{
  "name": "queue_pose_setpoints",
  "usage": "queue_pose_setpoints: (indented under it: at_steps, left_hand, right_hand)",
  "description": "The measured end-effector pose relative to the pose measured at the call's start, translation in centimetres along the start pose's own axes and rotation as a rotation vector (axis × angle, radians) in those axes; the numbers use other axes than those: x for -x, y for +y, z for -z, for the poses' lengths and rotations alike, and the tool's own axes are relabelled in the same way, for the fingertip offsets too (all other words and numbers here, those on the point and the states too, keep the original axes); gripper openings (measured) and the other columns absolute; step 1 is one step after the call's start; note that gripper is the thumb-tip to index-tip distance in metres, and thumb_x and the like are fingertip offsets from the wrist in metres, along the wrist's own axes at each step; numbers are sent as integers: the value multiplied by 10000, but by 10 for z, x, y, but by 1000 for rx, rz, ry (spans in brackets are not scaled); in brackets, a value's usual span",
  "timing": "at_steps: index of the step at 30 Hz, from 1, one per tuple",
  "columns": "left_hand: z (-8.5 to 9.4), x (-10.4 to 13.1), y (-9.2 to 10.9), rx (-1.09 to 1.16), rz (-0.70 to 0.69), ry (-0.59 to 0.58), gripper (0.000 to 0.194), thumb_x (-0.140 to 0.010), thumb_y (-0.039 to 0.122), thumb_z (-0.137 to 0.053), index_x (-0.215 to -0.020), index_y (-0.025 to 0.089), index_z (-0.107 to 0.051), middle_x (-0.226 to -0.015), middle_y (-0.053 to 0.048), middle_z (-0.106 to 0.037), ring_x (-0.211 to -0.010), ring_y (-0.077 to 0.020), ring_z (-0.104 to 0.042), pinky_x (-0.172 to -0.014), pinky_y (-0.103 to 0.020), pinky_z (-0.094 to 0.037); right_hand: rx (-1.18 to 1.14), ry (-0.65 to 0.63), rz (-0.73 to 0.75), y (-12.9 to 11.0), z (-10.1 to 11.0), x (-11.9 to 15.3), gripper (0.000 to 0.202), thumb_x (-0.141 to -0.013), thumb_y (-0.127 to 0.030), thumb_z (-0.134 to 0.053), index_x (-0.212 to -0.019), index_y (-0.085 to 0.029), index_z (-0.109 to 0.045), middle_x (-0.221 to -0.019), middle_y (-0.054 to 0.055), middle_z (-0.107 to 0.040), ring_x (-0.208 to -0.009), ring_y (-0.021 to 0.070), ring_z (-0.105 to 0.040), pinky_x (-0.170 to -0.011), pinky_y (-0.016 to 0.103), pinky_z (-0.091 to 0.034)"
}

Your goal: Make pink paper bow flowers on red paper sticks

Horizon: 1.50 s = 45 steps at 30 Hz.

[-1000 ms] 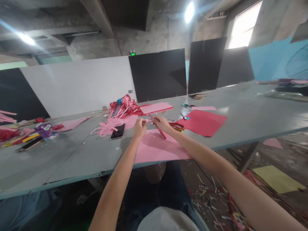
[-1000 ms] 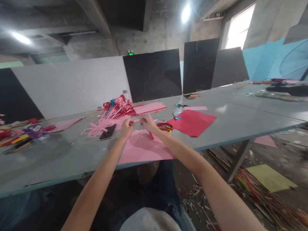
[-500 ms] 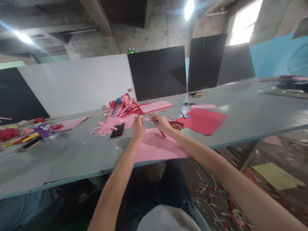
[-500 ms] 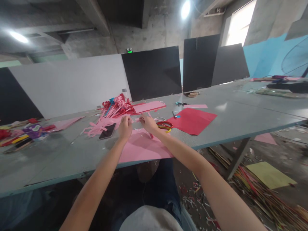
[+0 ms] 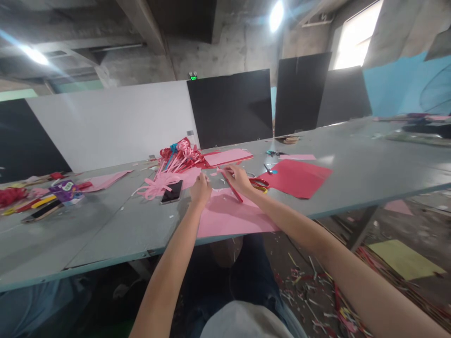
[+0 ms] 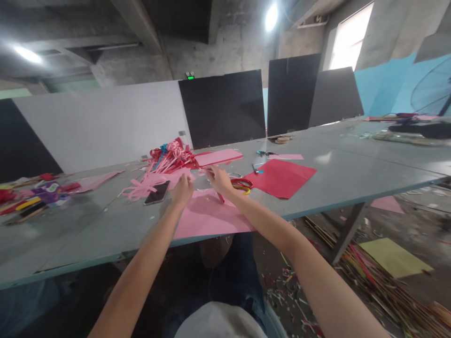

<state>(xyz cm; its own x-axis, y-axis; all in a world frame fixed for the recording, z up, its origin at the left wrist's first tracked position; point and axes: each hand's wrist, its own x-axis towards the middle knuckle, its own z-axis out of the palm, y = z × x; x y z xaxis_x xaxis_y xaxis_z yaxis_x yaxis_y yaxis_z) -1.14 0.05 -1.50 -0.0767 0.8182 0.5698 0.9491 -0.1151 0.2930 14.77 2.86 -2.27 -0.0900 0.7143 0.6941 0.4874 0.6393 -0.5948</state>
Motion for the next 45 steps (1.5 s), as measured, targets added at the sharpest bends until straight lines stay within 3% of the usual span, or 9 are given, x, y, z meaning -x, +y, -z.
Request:
queue_pose_setpoints:
  at_steps: [3,6,12,17,23,35,45]
  left_hand:
    - [3,-1,0,16,-54,-2,260,-774,77,-371,-848,208,-583,-919,-76,-647,-836,-211,-610,-660,-287,-402]
    - [8,-3,2,35,-53,14,242,-787,121,-375,-705,207,-586,-845,-69,-663,-877,-228,-604,-707,-306,-403]
    - [9,-2,4,65,-41,32,298,-878,207,-305,-834,203,-600,-751,-51,-669,-799,-216,-619,-790,-332,-390]
    - [5,0,3,98,-135,230,287,-792,112,-427,-982,215,-616,-1062,-79,-622,-1071,-240,-516,-884,-361,-371]
    - [5,-1,5,132,-232,299,275,-799,155,-485,-938,264,-695,-1113,-55,-596,-1117,-240,-461,-954,-393,-332]
    - [5,0,5,193,-247,281,268,-784,154,-510,-941,255,-702,-1124,-50,-606,-1122,-236,-466,-985,-413,-334]
    - [-2,-15,-1,870,-10,78,250,-741,143,-489,-859,194,-703,-1211,-65,-574,-1145,-193,-519,-947,-320,-435]
  right_hand:
    - [-20,-2,-3,-1,0,1,189,-863,-294,-459,-887,-200,-621,-886,54,-688,-796,180,-629,-720,260,-448]
    - [-41,-8,-8,-5,1,2,182,-845,-290,-477,-863,-184,-625,-853,55,-684,-762,173,-623,-688,250,-446]
    - [-73,-23,-55,-11,2,3,231,-852,-278,-448,-782,-157,-632,-704,33,-664,-629,140,-605,-581,214,-422]
    - [-125,-64,-77,-11,1,3,240,-862,-270,-448,-833,-148,-653,-716,46,-685,-641,149,-640,-578,213,-443]
    - [-117,-91,-107,-11,1,2,224,-863,-272,-470,-867,-157,-662,-708,48,-696,-644,163,-663,-560,219,-464]
    - [-51,-46,-32,-8,-2,2,241,-869,-266,-454,-845,-150,-664,-682,48,-682,-624,172,-649,-568,232,-442]
    - [-152,-30,-3,-12,-1,5,243,-872,-257,-429,-916,-149,-643,-744,39,-681,-661,140,-651,-594,206,-446]
